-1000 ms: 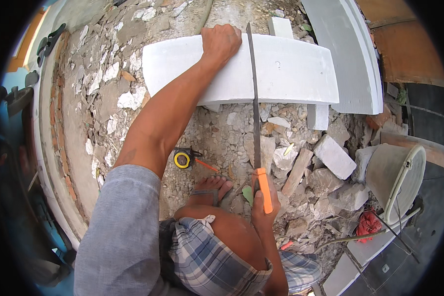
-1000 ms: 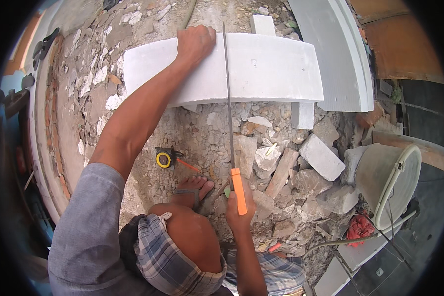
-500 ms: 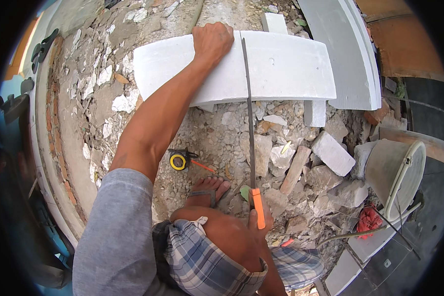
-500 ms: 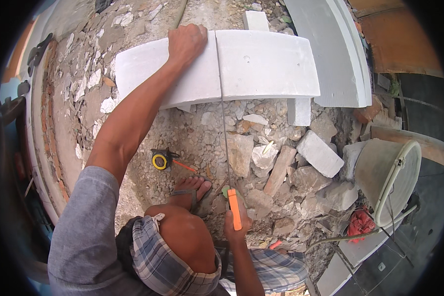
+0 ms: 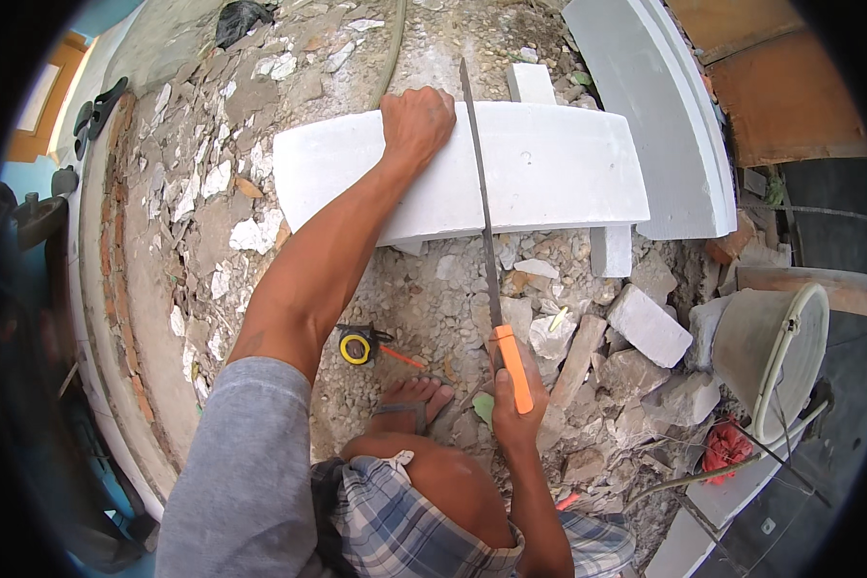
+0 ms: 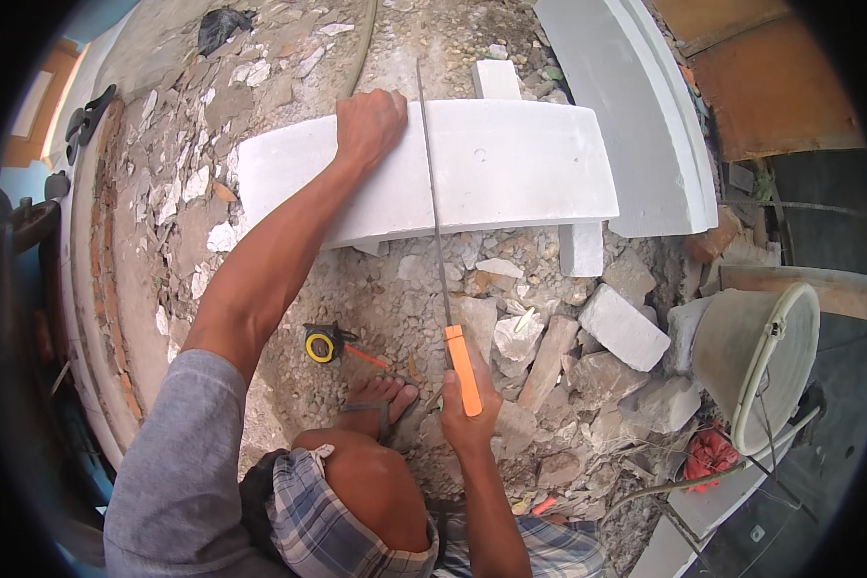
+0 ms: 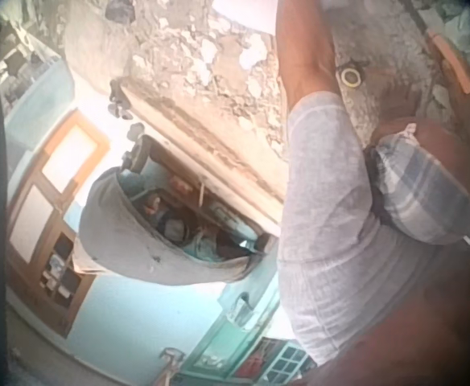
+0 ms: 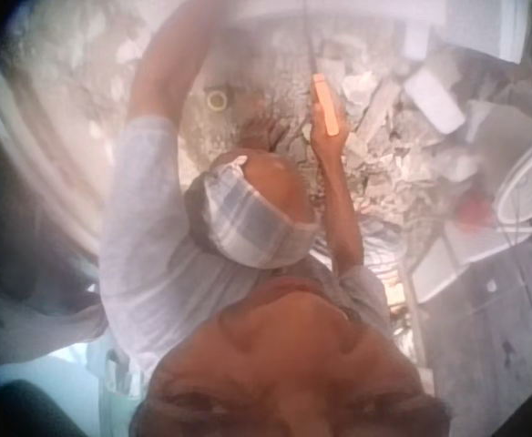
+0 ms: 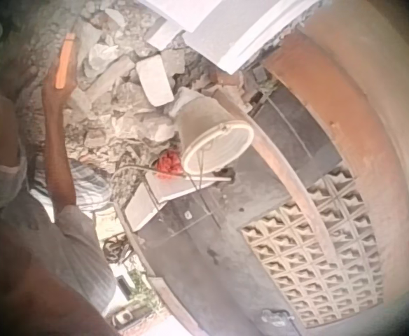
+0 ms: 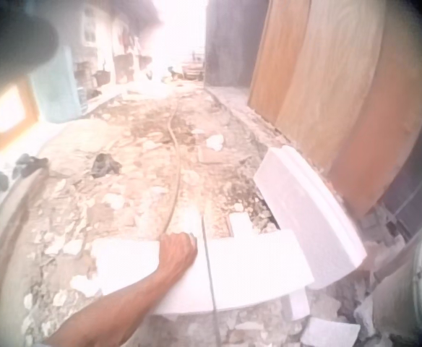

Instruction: The person measures and marks a white ceramic tile using a tape measure and pencil. They then use a hand saw to cut the tile along the marked line, repeating the process to cut the tile into smaller pieces. Finally, the person places the cut tile pieces into a white bucket.

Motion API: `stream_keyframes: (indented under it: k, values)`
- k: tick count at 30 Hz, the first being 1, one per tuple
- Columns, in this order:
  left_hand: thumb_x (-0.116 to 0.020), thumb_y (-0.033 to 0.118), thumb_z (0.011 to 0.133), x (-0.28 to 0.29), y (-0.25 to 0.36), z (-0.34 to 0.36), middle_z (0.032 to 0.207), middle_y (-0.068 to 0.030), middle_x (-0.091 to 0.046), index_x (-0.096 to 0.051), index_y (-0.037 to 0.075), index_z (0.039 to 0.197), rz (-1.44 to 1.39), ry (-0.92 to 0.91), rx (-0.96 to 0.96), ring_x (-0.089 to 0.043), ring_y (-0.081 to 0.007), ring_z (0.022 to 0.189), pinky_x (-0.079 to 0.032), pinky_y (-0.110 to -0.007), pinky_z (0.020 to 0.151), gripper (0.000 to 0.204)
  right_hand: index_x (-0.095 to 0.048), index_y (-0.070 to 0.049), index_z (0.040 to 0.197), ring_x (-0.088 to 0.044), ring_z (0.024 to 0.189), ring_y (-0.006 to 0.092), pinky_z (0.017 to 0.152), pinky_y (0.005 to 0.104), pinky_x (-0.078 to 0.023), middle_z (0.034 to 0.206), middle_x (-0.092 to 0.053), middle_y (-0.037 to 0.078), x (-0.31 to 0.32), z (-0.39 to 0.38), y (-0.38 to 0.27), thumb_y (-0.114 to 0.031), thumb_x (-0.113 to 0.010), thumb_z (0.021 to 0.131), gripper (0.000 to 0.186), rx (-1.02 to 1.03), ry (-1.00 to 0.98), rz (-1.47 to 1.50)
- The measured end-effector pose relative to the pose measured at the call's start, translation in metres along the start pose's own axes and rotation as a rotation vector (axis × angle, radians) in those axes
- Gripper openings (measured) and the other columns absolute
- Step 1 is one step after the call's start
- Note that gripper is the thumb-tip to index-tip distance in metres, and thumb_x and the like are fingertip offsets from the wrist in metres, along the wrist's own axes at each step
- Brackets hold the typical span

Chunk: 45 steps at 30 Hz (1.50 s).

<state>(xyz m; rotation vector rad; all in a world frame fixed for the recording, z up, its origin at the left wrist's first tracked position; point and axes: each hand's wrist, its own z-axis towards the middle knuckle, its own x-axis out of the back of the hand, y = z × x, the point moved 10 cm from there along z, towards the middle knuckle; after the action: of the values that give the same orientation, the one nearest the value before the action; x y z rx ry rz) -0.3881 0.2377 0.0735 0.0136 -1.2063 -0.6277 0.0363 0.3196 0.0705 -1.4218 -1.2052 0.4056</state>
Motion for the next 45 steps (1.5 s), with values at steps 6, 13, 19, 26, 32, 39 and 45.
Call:
stream_keyframes:
  k: [6, 13, 19, 26, 32, 39, 45]
  values:
    - [-0.053, 0.022, 0.095, 0.006, 0.007, 0.001, 0.064, -0.0284, -0.064, -0.067, -0.003, 0.059, -0.056, 0.035, -0.006, -0.064, -0.0441, 0.057, -0.05, -0.054, 0.066, 0.046, -0.059, 0.004, 0.139, -0.073, 0.097, 0.0282, 0.085, 0.0396, -0.057, 0.112, -0.073, 0.022, 0.027, -0.091, 0.023, -0.023, -0.065, 0.098, 0.05, 0.115, 0.027, -0.1]
    - [-0.055, 0.022, 0.095, 0.004, 0.003, -0.001, 0.064, -0.0291, -0.064, -0.067, -0.004, 0.06, -0.005, -0.012, -0.037, -0.065, -0.0451, 0.057, -0.051, -0.056, 0.066, 0.045, -0.059, 0.004, 0.139, -0.074, 0.095, 0.0247, 0.082, 0.0358, -0.058, 0.113, -0.074, 0.019, 0.001, -0.008, 0.003, -0.023, -0.065, 0.1, 0.048, -0.012, -0.013, 0.0]
    - [-0.054, 0.021, 0.094, -0.004, -0.007, 0.0, 0.065, -0.0285, -0.065, -0.067, -0.004, 0.06, -0.014, 0.001, -0.04, -0.067, -0.046, 0.06, -0.053, -0.054, 0.064, 0.044, -0.059, 0.006, 0.138, -0.071, 0.108, 0.0273, 0.093, 0.0385, -0.055, 0.12, -0.072, 0.02, 0.02, -0.092, 0.033, -0.033, -0.059, 0.104, 0.052, 0.072, 0.022, -0.03]
    - [-0.052, 0.02, 0.095, -0.008, 0.016, 0.003, 0.069, -0.0305, -0.065, -0.067, -0.006, 0.063, -0.006, -0.033, -0.108, -0.067, -0.0488, 0.064, -0.055, -0.057, 0.07, 0.044, -0.061, 0.005, 0.137, -0.072, 0.099, 0.0263, 0.09, 0.0372, -0.055, 0.115, -0.073, 0.019, 0.006, -0.033, 0.015, -0.019, -0.062, 0.098, 0.045, 0.018, 0.039, 0.028]
    - [-0.056, 0.026, 0.097, -0.021, -0.017, -0.001, 0.078, -0.028, -0.071, -0.073, -0.003, 0.073, 0.095, -0.03, -0.054, -0.069, -0.0469, 0.075, -0.051, -0.052, 0.079, 0.041, -0.063, 0.008, 0.128, -0.073, 0.075, 0.0285, 0.069, 0.0357, -0.057, 0.095, -0.074, 0.018, 0.101, -0.189, -0.017, -0.044, -0.06, 0.096, 0.061, 0.094, 0.154, -0.16]
    - [-0.066, 0.041, 0.098, 0.05, -0.038, -0.003, 0.131, -0.0284, -0.067, -0.066, 0.0, 0.136, -0.489, 0.121, 0.2, -0.063, -0.0402, 0.124, -0.046, -0.046, 0.107, 0.056, -0.051, 0.012, 0.136, -0.066, 0.072, 0.0249, 0.066, 0.0357, -0.055, 0.092, -0.066, 0.017, 0.147, -0.202, 0.017, -0.046, -0.057, 0.098, 0.069, 0.061, 0.519, -0.133]
    - [-0.059, 0.058, 0.1, 0.115, -0.235, -0.045, 0.144, -0.0285, -0.057, -0.057, 0.003, 0.147, -0.226, 0.078, 0.509, -0.053, -0.0402, 0.133, -0.04, -0.047, 0.113, 0.073, -0.041, 0.013, 0.141, -0.069, 0.096, 0.0449, 0.09, 0.0492, -0.054, 0.105, -0.067, 0.029, 0.097, -0.211, 0.087, -0.03, -0.066, 0.094, 0.069, -0.208, 0.418, -0.281]
